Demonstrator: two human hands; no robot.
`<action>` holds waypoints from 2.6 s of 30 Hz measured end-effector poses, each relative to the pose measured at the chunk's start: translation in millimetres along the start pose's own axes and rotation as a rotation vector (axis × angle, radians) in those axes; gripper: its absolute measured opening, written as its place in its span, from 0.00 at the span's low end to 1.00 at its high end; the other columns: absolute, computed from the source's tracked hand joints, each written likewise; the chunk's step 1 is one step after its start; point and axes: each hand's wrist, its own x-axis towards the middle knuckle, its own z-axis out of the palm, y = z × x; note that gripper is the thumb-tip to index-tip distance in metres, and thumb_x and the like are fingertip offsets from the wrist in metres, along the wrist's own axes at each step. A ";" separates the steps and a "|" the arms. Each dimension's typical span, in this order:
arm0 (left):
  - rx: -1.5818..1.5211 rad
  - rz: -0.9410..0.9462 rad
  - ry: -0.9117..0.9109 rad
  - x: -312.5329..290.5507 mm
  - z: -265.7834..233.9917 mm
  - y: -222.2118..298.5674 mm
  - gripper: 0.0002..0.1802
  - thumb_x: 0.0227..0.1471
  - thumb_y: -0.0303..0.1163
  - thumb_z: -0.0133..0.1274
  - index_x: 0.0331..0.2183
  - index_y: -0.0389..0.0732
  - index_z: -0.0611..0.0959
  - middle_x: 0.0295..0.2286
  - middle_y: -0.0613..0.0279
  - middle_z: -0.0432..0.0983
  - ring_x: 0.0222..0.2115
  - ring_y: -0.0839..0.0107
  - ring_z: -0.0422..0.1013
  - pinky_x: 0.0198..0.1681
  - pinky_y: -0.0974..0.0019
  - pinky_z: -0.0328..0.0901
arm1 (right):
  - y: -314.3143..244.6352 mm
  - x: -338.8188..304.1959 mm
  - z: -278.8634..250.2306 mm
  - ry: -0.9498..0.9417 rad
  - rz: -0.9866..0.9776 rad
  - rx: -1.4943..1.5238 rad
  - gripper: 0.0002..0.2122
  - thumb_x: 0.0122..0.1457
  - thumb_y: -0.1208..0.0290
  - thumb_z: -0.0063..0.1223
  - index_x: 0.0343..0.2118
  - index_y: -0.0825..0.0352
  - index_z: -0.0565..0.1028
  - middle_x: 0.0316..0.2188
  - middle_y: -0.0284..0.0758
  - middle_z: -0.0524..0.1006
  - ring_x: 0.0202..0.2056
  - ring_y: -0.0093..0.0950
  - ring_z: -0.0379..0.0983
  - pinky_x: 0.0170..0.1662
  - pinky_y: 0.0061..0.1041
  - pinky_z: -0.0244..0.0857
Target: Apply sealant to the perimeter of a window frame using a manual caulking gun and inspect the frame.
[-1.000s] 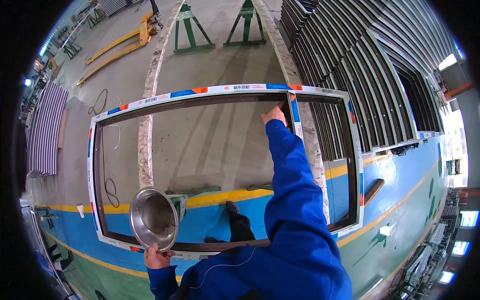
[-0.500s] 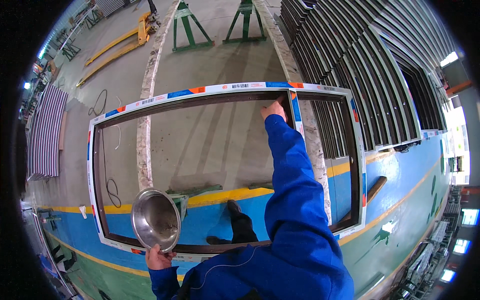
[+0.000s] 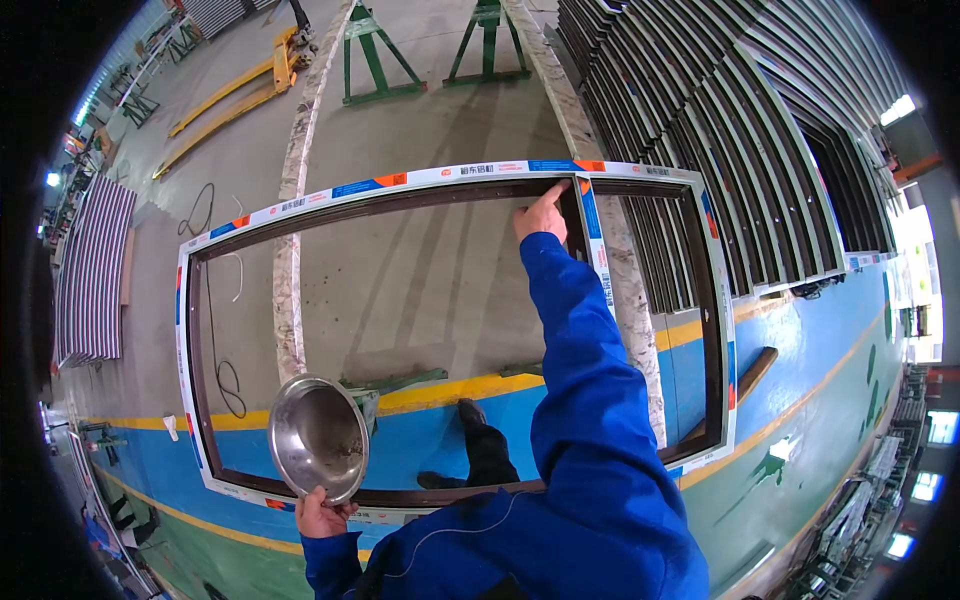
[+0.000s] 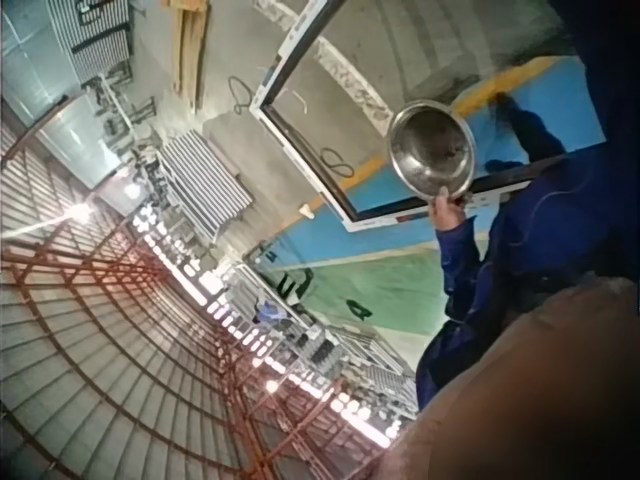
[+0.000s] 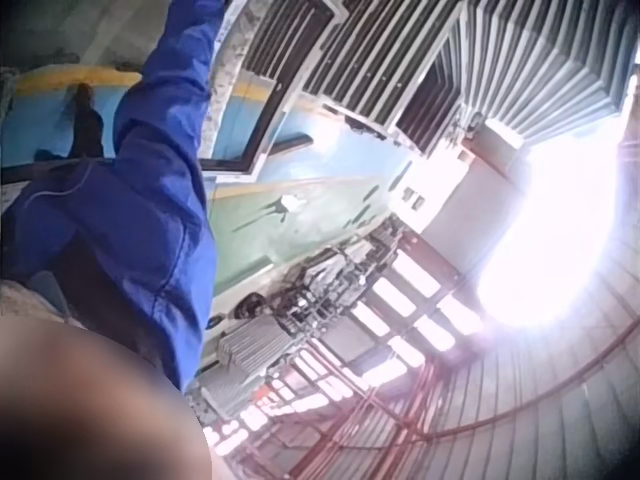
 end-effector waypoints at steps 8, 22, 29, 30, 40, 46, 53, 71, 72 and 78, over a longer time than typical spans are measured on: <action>0.016 0.013 0.034 -1.8 15.7 10.5 0.22 0.51 0.30 0.46 0.49 0.36 0.66 0.36 0.49 0.74 0.26 0.59 0.74 0.23 0.58 0.71 | 12.7 32.6 25.3 0.087 0.019 -0.040 0.50 0.51 0.62 0.55 0.64 0.68 0.27 0.37 0.50 0.78 0.39 0.44 0.77 0.45 0.41 0.69; -0.016 0.006 0.021 3.6 -9.6 9.0 0.22 0.50 0.30 0.46 0.48 0.34 0.67 0.33 0.48 0.75 0.22 0.61 0.72 0.24 0.58 0.71 | 3.2 3.6 15.6 0.022 -0.009 -0.069 0.47 0.51 0.62 0.55 0.64 0.67 0.33 0.36 0.49 0.78 0.38 0.45 0.77 0.41 0.42 0.70; -0.014 0.013 -0.128 13.2 -25.7 11.6 0.24 0.51 0.31 0.46 0.49 0.32 0.67 0.32 0.47 0.76 0.22 0.61 0.73 0.22 0.61 0.70 | 0.6 -140.5 6.2 -0.416 -0.364 0.131 0.38 0.51 0.64 0.52 0.64 0.59 0.47 0.32 0.49 0.78 0.30 0.42 0.77 0.37 0.36 0.71; -0.013 0.022 -0.142 16.2 -26.7 10.2 0.23 0.51 0.32 0.47 0.49 0.32 0.68 0.32 0.47 0.76 0.22 0.61 0.73 0.21 0.61 0.70 | -2.8 -159.1 -2.3 -0.628 -0.446 0.250 0.36 0.52 0.65 0.52 0.64 0.58 0.50 0.30 0.47 0.79 0.28 0.40 0.77 0.35 0.33 0.72; 0.125 0.118 -0.252 42.6 -38.1 6.4 0.14 0.51 0.29 0.47 0.40 0.33 0.75 0.29 0.57 0.77 0.22 0.68 0.74 0.20 0.68 0.70 | -82.3 -355.6 -120.1 -1.104 -1.078 -0.451 0.35 0.47 0.69 0.52 0.62 0.48 0.58 0.26 0.43 0.78 0.29 0.42 0.76 0.34 0.39 0.69; 0.198 0.258 -0.301 46.1 -52.4 -15.4 0.15 0.50 0.27 0.48 0.42 0.34 0.75 0.34 0.56 0.76 0.25 0.69 0.75 0.22 0.69 0.72 | -69.0 -390.8 -92.7 -0.925 -1.177 -0.709 0.35 0.45 0.68 0.52 0.61 0.48 0.59 0.33 0.47 0.78 0.35 0.48 0.75 0.37 0.44 0.68; 0.254 0.274 -0.458 22.7 -29.8 -13.4 0.15 0.51 0.27 0.50 0.42 0.33 0.74 0.32 0.58 0.77 0.29 0.74 0.73 0.32 0.69 0.69 | -43.5 -405.9 -105.4 -0.899 -0.972 -0.934 0.34 0.46 0.66 0.53 0.61 0.48 0.60 0.36 0.45 0.78 0.39 0.44 0.75 0.38 0.42 0.69; 0.288 -0.012 -0.484 38.3 20.7 -50.4 0.14 0.54 0.31 0.50 0.41 0.34 0.73 0.30 0.59 0.76 0.23 0.74 0.73 0.20 0.73 0.69 | 194.6 -326.4 -211.6 -0.911 -0.423 -0.977 0.29 0.46 0.63 0.55 0.56 0.47 0.66 0.33 0.46 0.79 0.34 0.44 0.76 0.39 0.41 0.70; 0.292 -0.022 -0.480 39.6 22.1 -51.6 0.14 0.54 0.31 0.50 0.41 0.34 0.73 0.30 0.59 0.76 0.23 0.74 0.73 0.20 0.73 0.69 | 206.8 -325.1 -209.7 -0.964 -0.429 -0.956 0.29 0.46 0.62 0.55 0.56 0.49 0.67 0.36 0.45 0.78 0.38 0.44 0.76 0.43 0.40 0.69; 0.325 -0.048 -0.467 37.8 32.4 -56.7 0.14 0.55 0.32 0.48 0.43 0.36 0.72 0.31 0.59 0.76 0.24 0.73 0.73 0.21 0.73 0.68 | 231.1 -324.9 -189.2 -1.033 -0.425 -0.977 0.30 0.44 0.62 0.57 0.56 0.52 0.68 0.33 0.43 0.79 0.37 0.41 0.76 0.42 0.39 0.69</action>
